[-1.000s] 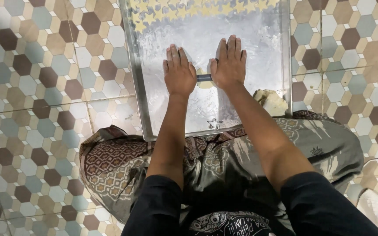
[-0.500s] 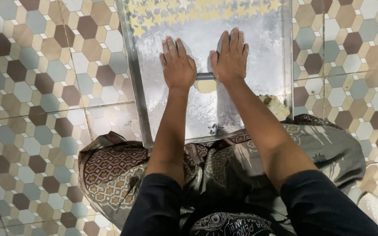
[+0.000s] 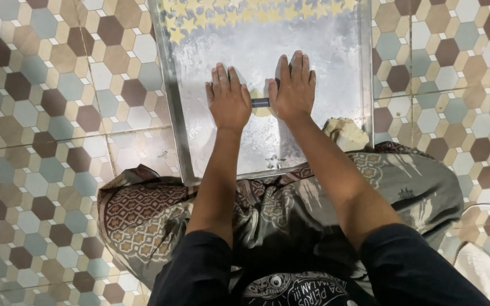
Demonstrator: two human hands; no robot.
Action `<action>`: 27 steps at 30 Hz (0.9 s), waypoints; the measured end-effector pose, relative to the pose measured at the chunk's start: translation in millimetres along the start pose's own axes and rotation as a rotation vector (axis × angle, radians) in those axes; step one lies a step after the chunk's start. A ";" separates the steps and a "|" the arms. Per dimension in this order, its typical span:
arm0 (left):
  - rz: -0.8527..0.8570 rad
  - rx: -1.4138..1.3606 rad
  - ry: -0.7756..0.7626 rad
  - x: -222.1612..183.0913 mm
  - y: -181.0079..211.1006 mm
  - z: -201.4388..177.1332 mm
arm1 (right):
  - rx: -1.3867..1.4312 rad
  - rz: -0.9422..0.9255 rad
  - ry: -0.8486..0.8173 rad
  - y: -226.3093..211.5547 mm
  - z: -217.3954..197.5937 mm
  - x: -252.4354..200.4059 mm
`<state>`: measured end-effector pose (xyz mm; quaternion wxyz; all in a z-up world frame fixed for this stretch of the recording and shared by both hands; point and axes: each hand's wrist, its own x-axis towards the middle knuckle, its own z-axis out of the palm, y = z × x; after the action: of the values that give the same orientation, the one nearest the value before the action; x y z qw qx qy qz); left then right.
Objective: Flattening small pieces of dough using a metal rod on a tray to create star-shaped cookies.
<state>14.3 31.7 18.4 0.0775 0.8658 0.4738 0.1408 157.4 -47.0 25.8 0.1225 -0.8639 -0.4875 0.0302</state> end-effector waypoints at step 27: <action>-0.140 0.116 -0.403 -41.8 12.8 -32.9 | -0.052 0.083 -0.342 -7.6 -21.6 -37.2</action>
<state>-7.3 -10.3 45.9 0.1303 0.8445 0.5149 -0.0683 135.3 -78.7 46.1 0.0142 -0.8684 -0.4658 0.1692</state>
